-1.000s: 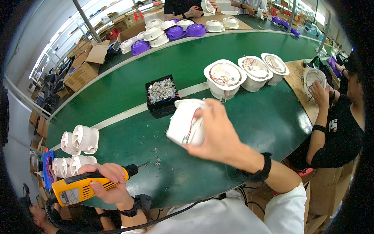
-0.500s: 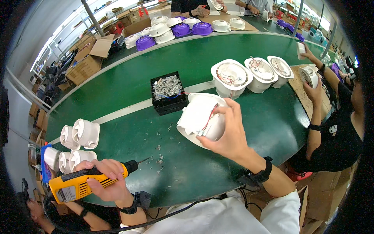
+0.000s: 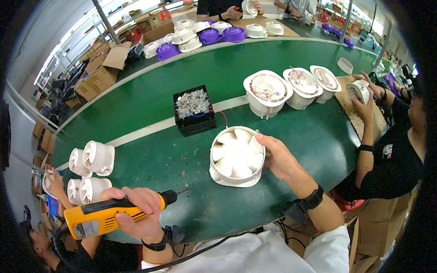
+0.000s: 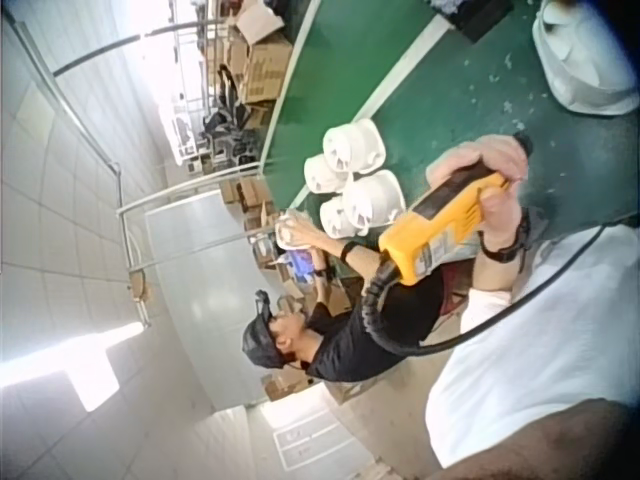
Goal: The person uses a yellow power drill to fasten screws into white plastic fan housings on a green assembly table. They repeatedly pick up a housing, align it, and drive screws into the center hub while other workers assemble similar units in the background.
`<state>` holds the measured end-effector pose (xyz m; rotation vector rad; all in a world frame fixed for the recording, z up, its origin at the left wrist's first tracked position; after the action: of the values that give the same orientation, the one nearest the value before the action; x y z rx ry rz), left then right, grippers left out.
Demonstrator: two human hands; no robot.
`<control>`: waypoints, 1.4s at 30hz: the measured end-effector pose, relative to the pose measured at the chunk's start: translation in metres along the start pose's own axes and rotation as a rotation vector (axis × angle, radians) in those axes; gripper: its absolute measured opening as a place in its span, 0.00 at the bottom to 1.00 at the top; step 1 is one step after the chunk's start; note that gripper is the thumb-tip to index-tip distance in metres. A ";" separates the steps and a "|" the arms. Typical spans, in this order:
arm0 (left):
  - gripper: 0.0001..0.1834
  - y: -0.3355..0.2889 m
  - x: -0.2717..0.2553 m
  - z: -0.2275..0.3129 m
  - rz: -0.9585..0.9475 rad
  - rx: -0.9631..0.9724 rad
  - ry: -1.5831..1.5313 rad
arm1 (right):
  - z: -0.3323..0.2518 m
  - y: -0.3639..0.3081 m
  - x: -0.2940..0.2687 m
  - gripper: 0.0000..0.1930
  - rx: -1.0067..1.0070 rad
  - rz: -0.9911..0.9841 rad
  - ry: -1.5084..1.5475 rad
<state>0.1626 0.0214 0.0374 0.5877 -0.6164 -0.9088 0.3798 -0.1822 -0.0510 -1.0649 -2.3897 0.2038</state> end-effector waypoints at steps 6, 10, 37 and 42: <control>0.23 -0.004 0.023 -0.003 -0.093 -0.043 -0.106 | 0.005 -0.005 0.014 0.30 -0.007 0.114 -0.117; 0.23 -0.007 0.047 -0.008 -0.196 0.034 -0.172 | 0.006 -0.013 0.027 0.32 -0.109 0.203 -0.142; 0.23 -0.016 0.083 -0.022 -0.371 0.125 -0.252 | 0.013 -0.017 0.031 0.38 -0.157 0.240 -0.359; 0.24 -0.016 0.084 -0.025 -0.368 0.117 -0.254 | 0.011 -0.018 0.032 0.38 -0.149 0.245 -0.374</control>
<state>0.2116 -0.0528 0.0287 0.7103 -0.8094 -1.3127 0.3442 -0.1703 -0.0415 -1.5047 -2.6264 0.3415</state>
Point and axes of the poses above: each hand's wrist, its own y-axis towards the middle knuckle, its own x-axis out of the palm, z = x × y, the point moved 2 cm from there along y, towards the middle knuckle, and after that the axes turned 6 degrees about -z, right-handed, at the moved point
